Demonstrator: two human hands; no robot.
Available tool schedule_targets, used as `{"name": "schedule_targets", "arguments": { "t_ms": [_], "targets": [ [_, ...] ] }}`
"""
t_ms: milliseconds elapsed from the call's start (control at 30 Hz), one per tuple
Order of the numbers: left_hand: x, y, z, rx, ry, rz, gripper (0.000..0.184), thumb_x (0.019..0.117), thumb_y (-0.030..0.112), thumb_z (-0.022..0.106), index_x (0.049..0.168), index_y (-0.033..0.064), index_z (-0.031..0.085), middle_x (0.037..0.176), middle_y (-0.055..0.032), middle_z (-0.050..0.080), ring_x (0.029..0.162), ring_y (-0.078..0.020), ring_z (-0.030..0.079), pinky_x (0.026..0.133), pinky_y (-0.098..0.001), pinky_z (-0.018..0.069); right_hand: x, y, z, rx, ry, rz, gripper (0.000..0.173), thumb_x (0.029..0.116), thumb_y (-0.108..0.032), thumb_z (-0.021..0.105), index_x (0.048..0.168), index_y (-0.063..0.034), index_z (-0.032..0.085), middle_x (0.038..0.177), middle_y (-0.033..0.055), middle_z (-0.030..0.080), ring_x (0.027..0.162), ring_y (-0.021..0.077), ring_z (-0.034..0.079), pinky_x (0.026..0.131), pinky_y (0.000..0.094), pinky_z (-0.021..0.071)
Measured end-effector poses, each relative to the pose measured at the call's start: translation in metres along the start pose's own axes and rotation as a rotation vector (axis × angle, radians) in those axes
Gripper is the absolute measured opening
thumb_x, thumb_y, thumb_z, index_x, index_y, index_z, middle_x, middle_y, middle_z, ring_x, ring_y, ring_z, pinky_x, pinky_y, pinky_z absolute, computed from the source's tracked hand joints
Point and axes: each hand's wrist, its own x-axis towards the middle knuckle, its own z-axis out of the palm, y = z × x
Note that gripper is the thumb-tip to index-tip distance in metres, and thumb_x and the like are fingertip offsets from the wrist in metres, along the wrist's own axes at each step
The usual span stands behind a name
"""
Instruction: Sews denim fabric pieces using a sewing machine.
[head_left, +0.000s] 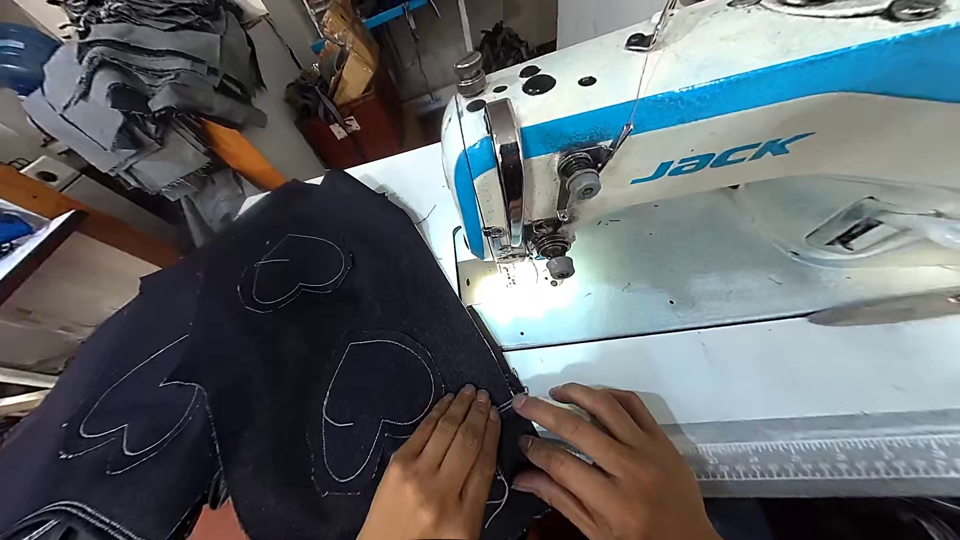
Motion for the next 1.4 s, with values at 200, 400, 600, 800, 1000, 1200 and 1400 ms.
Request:
{"name": "schedule_targets", "arguments": {
  "t_ms": [200,400,600,800,1000,1200,1400],
  "targets": [
    [0.014,-0.034,-0.005,-0.279,-0.064,-0.162,0.041,0.1059,0.044,0.052,0.113,0.0121,0.077,0.120,-0.0037,0.075,0.119,-0.0184,0.068,0.101,-0.0388,0.0548,0.009,-0.002,-0.011,0.050,-0.177,0.047,0.029,0.0994,-0.050,0.061,0.093,-0.0247,0.074,0.127,-0.0109,0.071,0.117,0.0181,0.062,0.093,0.0421,0.0437],
    [0.040,-0.042,0.028,-0.178,-0.211,-0.431,0.082,0.0944,0.079,0.034,0.144,0.0192,0.060,0.156,0.0013,0.051,0.149,-0.0402,0.038,0.112,-0.0797,0.0239,0.017,0.007,-0.037,0.091,-0.321,0.113,0.026,0.1018,-0.040,0.061,0.104,-0.0189,0.076,0.127,-0.0019,0.071,0.110,0.0248,0.065,0.089,0.0460,0.0490],
    [0.068,-0.060,0.038,-0.322,-0.331,-0.342,0.079,0.0932,0.079,0.039,0.144,0.0206,0.057,0.164,0.0058,0.039,0.158,-0.0294,0.020,0.119,-0.0745,0.0158,0.026,0.026,-0.048,0.121,-0.408,0.131,0.032,0.1002,-0.045,0.062,0.119,-0.0230,0.075,0.130,-0.0028,0.069,0.110,0.0262,0.063,0.086,0.0471,0.0483],
    [0.087,-0.107,0.048,-0.410,-0.377,-0.087,0.086,0.0928,0.077,0.044,0.146,0.0104,0.052,0.161,-0.0046,0.044,0.157,-0.0263,0.023,0.124,-0.0660,0.0083,0.031,0.000,-0.026,0.012,-0.314,0.232,0.036,0.0980,-0.049,0.062,0.117,-0.0219,0.077,0.130,-0.0037,0.069,0.107,0.0245,0.064,0.080,0.0441,0.0481],
    [0.049,-0.081,0.014,-0.128,0.063,0.140,0.027,0.1049,0.027,0.052,0.107,0.0085,0.071,0.127,-0.0122,0.069,0.129,-0.0316,0.061,0.112,-0.0618,0.0421,0.029,0.001,-0.018,-0.045,-0.269,0.217,0.042,0.0991,-0.057,0.053,0.119,-0.0279,0.076,0.132,-0.0076,0.069,0.106,0.0228,0.063,0.079,0.0422,0.0468],
    [0.018,-0.085,0.020,-0.751,-0.157,0.282,0.042,0.0994,0.001,0.042,0.117,0.0169,0.077,0.131,-0.0001,0.070,0.138,-0.0213,0.054,0.124,-0.0596,0.0275,0.041,0.024,-0.010,-0.044,-0.253,0.159,0.042,0.0987,-0.054,0.054,0.117,-0.0246,0.077,0.128,-0.0054,0.069,0.108,0.0248,0.065,0.083,0.0468,0.0542],
    [0.048,-0.110,0.031,-0.596,-0.197,0.341,0.045,0.0955,0.001,0.046,0.125,0.0200,0.075,0.138,0.0016,0.067,0.143,-0.0233,0.049,0.125,-0.0607,0.0235,0.062,0.050,-0.009,-0.016,-0.252,0.099,0.041,0.0974,-0.051,0.056,0.119,-0.0241,0.078,0.135,-0.0034,0.066,0.112,0.0243,0.062,0.083,0.0406,0.0518]
  ]
}}
